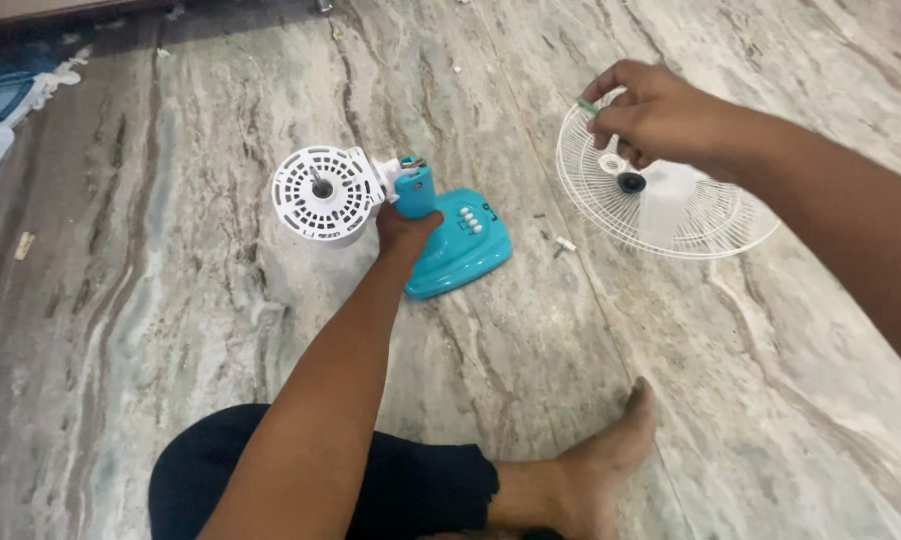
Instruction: The person disassembles a teal and white LG fan by removing screws from the motor housing and base using a screwdriver. They separate the motor from the stand and continue to remove screws from the base.
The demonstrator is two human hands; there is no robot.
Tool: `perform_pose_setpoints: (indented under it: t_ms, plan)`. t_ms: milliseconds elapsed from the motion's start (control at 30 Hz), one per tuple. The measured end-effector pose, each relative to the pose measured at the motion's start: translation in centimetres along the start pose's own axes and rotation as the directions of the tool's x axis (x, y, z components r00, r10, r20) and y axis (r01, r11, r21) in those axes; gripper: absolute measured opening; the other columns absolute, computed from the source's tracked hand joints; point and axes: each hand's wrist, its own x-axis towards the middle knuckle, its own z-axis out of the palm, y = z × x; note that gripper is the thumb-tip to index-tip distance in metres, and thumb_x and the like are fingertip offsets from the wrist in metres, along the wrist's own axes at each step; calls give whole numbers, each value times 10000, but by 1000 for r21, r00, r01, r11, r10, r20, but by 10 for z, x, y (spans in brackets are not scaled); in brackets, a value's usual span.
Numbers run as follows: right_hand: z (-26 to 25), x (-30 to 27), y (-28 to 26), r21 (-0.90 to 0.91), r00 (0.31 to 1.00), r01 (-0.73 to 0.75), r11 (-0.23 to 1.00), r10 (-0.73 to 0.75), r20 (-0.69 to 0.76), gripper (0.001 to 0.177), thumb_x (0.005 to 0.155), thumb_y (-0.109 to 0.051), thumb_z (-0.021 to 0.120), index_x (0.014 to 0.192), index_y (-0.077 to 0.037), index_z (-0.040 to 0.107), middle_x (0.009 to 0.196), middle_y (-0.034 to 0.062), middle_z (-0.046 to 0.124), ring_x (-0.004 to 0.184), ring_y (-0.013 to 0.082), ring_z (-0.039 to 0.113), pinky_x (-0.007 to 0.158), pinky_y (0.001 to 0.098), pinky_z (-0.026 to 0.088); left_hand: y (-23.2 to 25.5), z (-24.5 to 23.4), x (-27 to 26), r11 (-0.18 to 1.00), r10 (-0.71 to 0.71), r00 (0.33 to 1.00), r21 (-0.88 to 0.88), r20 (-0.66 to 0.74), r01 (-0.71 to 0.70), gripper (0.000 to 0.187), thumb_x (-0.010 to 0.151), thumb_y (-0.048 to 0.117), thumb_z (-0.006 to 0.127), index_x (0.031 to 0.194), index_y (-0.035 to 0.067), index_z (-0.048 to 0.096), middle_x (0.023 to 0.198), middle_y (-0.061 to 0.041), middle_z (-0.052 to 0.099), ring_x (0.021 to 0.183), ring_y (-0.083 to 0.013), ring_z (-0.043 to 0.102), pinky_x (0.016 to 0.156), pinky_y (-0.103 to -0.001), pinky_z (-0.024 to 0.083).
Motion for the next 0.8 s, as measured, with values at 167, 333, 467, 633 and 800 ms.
perform_pose_setpoints:
  t_ms: [167, 333, 467, 633, 800]
  plan:
    - [71, 56, 21, 326, 998, -68, 943, 61, 30, 367, 936, -110, 488, 1281, -84, 608, 871, 48, 661, 669, 123, 574, 590, 303, 497, 17, -33, 13, 996, -78, 926, 75, 369, 54, 729, 627, 128, 915, 1256, 58, 553, 1171, -97, 693, 1076, -225, 683, 923, -383, 581]
    - [137, 103, 28, 579, 993, -95, 810, 33, 116, 355, 931, -75, 507, 1270, -34, 602, 869, 68, 644, 708, 157, 630, 650, 325, 554, 15, -54, 34, 991, -123, 809, 120, 574, 66, 733, 636, 95, 919, 1267, 81, 547, 1185, -60, 673, 1101, -205, 660, 917, -375, 575]
    - [185, 124, 25, 665, 981, -158, 730, 37, 192, 347, 915, -51, 526, 1259, -16, 557, 904, 97, 648, 773, 186, 697, 730, 376, 632, 6, -42, 19, 994, 41, 852, -109, 521, 19, 584, 708, 47, 874, 1247, 12, 652, 1182, -123, 729, 1078, -239, 700, 927, -375, 592]
    - [208, 134, 29, 719, 960, -224, 658, 20, 280, 340, 951, -83, 522, 1279, 0, 558, 912, 123, 629, 755, 203, 640, 715, 385, 588, 14, -3, -31, 925, 216, 976, -328, 33, -194, 660, 719, -61, 819, 1280, -13, 474, 1101, -145, 650, 947, -229, 657, 826, -338, 561]
    - [214, 131, 25, 771, 942, -223, 596, -71, 327, 351, 970, -78, 522, 1307, 19, 536, 915, 100, 613, 807, 187, 641, 755, 370, 572, 38, 8, -45, 973, 158, 944, -120, -291, -199, 738, 746, -114, 709, 1370, 37, 345, 1033, -113, 578, 851, -209, 625, 754, -314, 536]
